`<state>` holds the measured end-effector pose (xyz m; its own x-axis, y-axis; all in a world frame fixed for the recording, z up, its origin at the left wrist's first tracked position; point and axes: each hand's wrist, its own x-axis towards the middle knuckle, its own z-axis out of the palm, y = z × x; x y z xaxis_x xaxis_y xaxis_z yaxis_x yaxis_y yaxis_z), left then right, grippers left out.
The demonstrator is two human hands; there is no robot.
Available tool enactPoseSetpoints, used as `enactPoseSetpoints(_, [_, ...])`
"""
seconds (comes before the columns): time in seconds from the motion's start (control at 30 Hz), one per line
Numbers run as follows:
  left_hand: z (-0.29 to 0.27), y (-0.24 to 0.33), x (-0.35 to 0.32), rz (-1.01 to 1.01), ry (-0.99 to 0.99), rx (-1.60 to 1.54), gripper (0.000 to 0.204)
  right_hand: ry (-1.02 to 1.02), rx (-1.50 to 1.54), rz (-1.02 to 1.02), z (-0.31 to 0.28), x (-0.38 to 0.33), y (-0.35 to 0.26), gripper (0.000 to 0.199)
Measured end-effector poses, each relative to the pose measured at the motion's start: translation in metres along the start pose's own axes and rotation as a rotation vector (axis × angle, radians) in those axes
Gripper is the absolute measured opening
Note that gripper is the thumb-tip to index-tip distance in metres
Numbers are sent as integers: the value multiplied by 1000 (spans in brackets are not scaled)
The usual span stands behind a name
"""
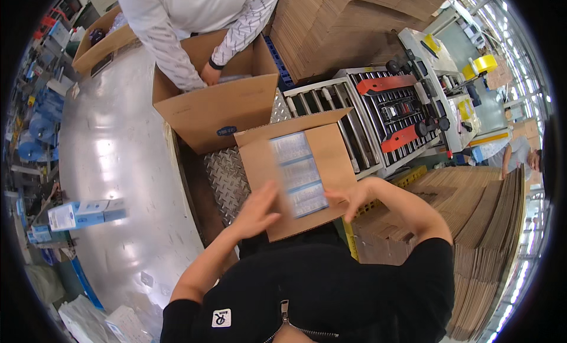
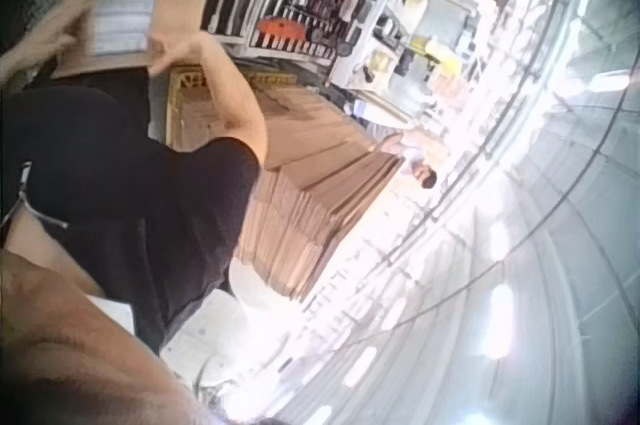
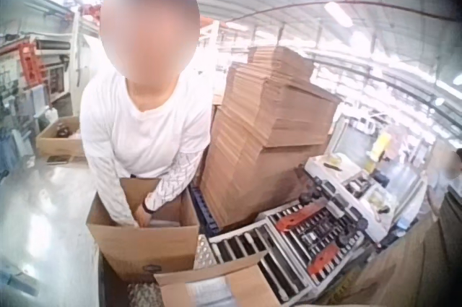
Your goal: The person picks up boxes from a table, places them into a larger shipping carton, and then pushes the carton onto a conveyor belt. The person also handles cardboard sheets to prepare new cartons.
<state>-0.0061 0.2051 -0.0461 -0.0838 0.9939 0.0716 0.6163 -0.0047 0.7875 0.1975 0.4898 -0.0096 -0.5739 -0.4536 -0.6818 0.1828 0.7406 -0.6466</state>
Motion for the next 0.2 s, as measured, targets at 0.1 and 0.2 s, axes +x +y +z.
enactPoseSetpoints(0.1, [-14, -1, 66, -204, -501, 178, 43, 315, -331, 364, -26, -7, -23, 108])
enactPoseSetpoints(0.2, [-30, 15, 110, -54, -232, 264, 33, 1099, -56, 793, -11, -4, 43, 114])
